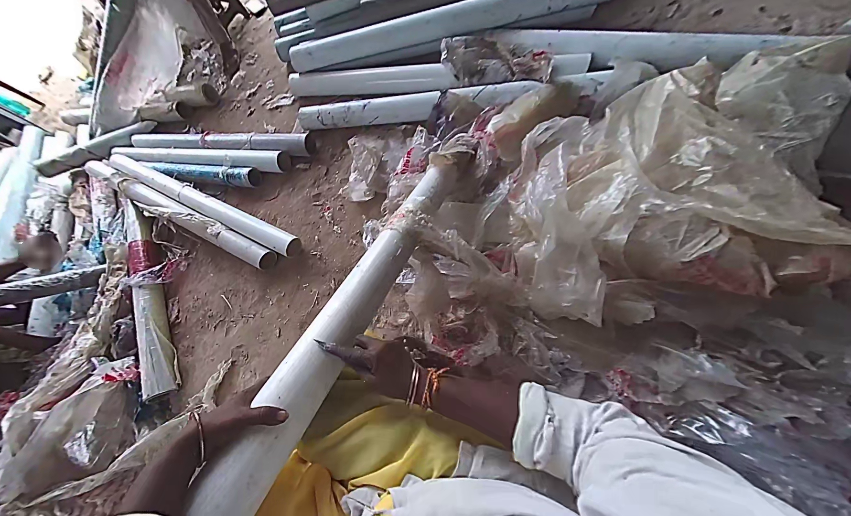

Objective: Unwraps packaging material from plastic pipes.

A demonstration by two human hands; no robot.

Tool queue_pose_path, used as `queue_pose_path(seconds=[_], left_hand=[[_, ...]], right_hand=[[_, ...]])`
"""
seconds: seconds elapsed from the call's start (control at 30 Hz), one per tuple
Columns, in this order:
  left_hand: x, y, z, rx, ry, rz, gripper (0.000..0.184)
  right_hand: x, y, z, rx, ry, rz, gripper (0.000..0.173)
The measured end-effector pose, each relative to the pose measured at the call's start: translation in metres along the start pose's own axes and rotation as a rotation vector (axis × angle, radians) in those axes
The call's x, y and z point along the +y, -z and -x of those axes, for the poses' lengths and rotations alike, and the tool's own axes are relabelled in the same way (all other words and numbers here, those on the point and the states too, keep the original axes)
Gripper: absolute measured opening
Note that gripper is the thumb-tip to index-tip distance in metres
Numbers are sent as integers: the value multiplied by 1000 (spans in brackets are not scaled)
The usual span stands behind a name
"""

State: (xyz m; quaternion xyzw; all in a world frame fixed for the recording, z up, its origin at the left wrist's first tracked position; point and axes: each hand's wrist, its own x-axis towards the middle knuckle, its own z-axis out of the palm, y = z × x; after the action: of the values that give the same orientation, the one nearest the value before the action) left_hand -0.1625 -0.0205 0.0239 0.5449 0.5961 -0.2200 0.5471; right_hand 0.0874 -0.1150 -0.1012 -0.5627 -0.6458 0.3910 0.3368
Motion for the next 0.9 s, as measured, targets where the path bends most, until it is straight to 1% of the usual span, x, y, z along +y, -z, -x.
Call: queue_pose_path(seconds=[0.03, 0.07, 0.13, 0.17, 0.2, 0.23, 0.27, 0.3, 0.33, 0.37, 0.4, 0.43, 0.47, 0.53, 0.63, 0.7, 0.77, 0.8, 0.83, 0.9], left_hand=[[1, 0, 0, -1, 4, -3, 89], [1, 0, 1, 4, 11, 0, 89], [1, -1, 2, 13, 28, 31, 87], [1, -1, 2, 21, 33, 49, 88], [-1, -1, 0, 32, 36, 57, 90], [-1, 0, -1, 28, 35, 55, 90], [-1, 3, -2, 11, 33, 47, 90], [-2, 4, -2, 5, 33, 45, 91], [-4, 6, -3, 1, 33, 55, 92], [-5, 7, -4, -9, 28, 60, 91], [-4, 7, -4, -16, 23, 63, 89], [-3, 6, -4, -14, 30, 59, 88], [-1, 6, -2, -6, 39, 50, 87], [-2, 6, -2, 14, 42, 58, 86], [-4, 10, -4, 11, 43, 65, 84], [-5, 9, -5, -2, 33, 89, 86], [-9, 7, -6, 5, 28, 90, 92], [-9, 7, -5, 1, 25, 86, 93], [-8, 6, -5, 3, 21, 82, 94], [-7, 7, -4, 11, 17, 92, 93]], right_hand=[[3, 2, -2, 16, -33, -7, 44], [17, 12, -12, 88, -135, -12, 42], [65, 47, -43, 277, -395, -47, 37], [89, 64, -56, 374, -487, -72, 36], [104, 76, -63, 434, -526, -94, 38], [106, 81, -64, 438, -522, -119, 39], [95, 78, -61, 386, -483, -139, 38], [77, 66, -52, 292, -416, -139, 35], [55, 49, -39, 195, -311, -121, 33], [36, 32, -26, 99, -204, -105, 35], [24, 19, -17, 42, -116, -93, 38], [21, 13, -13, 29, -73, -95, 39], [26, 11, -16, 50, -66, -117, 38], [38, 12, -28, 115, -92, -122, 35], [37, 2, -23, 237, 10, -14, 38], [28, -2, -9, 214, 80, 25, 40], [22, 0, 1, 102, 71, 45, 43], [26, 2, 1, 101, 37, 52, 43], [34, 8, -4, 128, -41, 46, 40], [65, 36, -25, 208, -323, -13, 36]])
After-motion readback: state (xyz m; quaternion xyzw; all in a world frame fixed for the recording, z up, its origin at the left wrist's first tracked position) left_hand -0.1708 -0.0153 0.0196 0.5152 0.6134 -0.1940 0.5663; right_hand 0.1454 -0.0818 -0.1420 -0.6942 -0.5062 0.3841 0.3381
